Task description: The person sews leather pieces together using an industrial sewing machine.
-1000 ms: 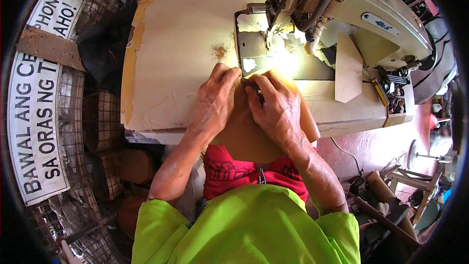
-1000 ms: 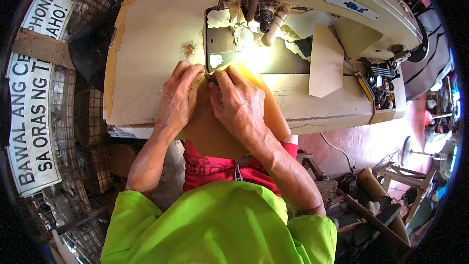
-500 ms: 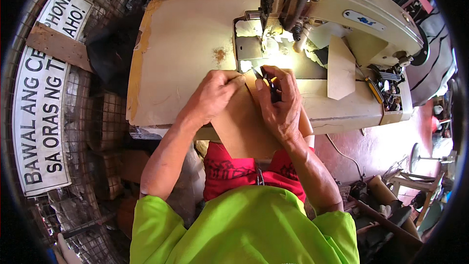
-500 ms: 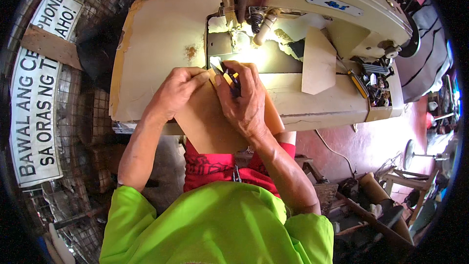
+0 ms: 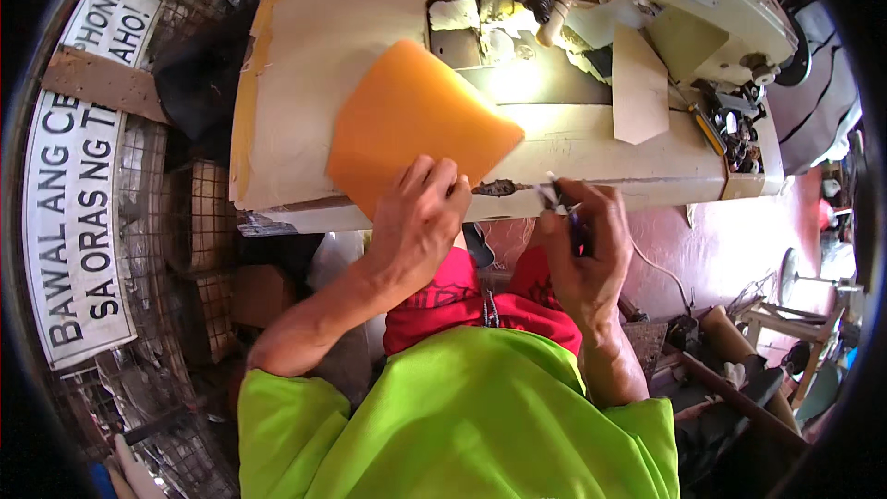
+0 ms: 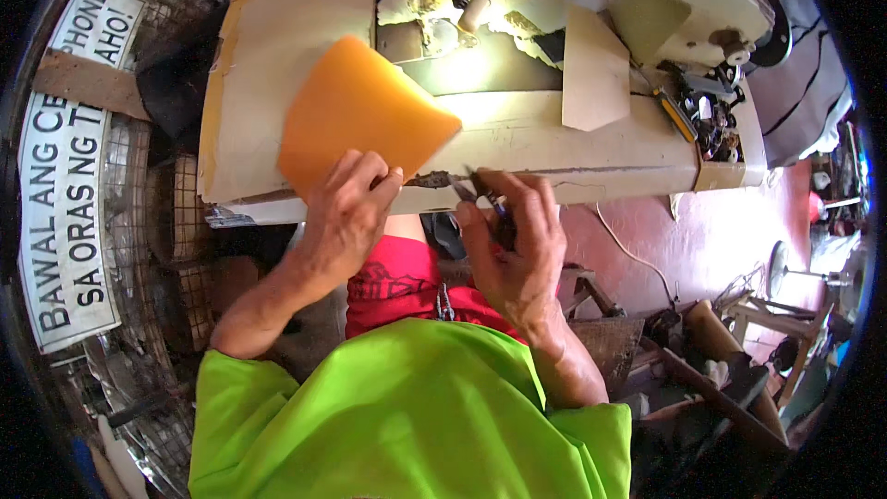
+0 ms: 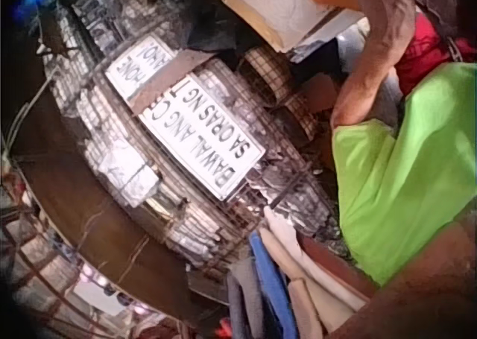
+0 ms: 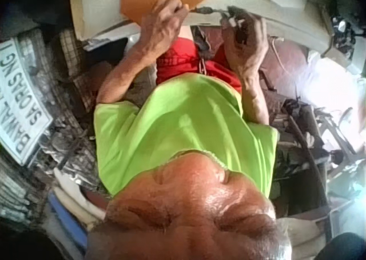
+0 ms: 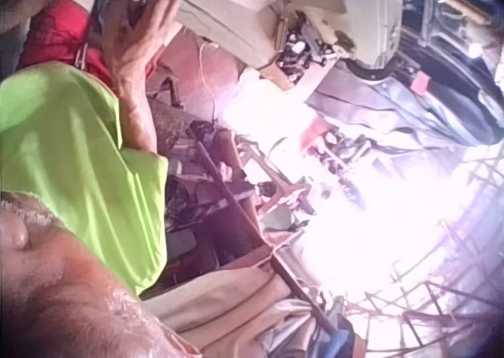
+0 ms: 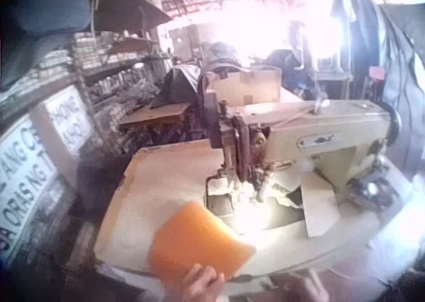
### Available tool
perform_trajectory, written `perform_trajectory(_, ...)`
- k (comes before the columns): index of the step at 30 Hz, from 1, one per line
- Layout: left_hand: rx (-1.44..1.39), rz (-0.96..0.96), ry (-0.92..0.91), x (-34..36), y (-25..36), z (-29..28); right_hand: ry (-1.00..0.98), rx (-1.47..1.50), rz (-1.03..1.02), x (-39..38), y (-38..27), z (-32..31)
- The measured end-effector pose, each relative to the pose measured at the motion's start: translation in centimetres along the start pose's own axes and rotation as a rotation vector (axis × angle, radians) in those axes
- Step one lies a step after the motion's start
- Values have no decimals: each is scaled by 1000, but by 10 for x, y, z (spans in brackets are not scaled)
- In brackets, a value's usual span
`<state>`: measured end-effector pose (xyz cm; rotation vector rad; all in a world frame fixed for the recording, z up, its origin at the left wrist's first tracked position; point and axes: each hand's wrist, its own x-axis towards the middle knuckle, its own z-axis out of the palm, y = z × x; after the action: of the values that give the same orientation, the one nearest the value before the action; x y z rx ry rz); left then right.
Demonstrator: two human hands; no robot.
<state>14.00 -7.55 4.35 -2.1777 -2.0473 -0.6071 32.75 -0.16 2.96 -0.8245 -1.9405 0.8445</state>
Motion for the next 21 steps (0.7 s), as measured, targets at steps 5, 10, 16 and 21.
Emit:
perform_trajectory(5, -276, -261, 184, -18, 5, 27, -203, -154, 107, -10, 6, 18)
perform_trajectory(10, -314, -409, 167, -16, 8, 18, -229, -245, 29, -3, 17, 48)
perform_trajectory(16, -412, -438, 122, -18, -1, 15, -238, -268, 55, -2, 16, 46)
perform_trajectory(21, -447, -424, 143, -19, -1, 14, -202, -109, 20, -15, 10, 45)
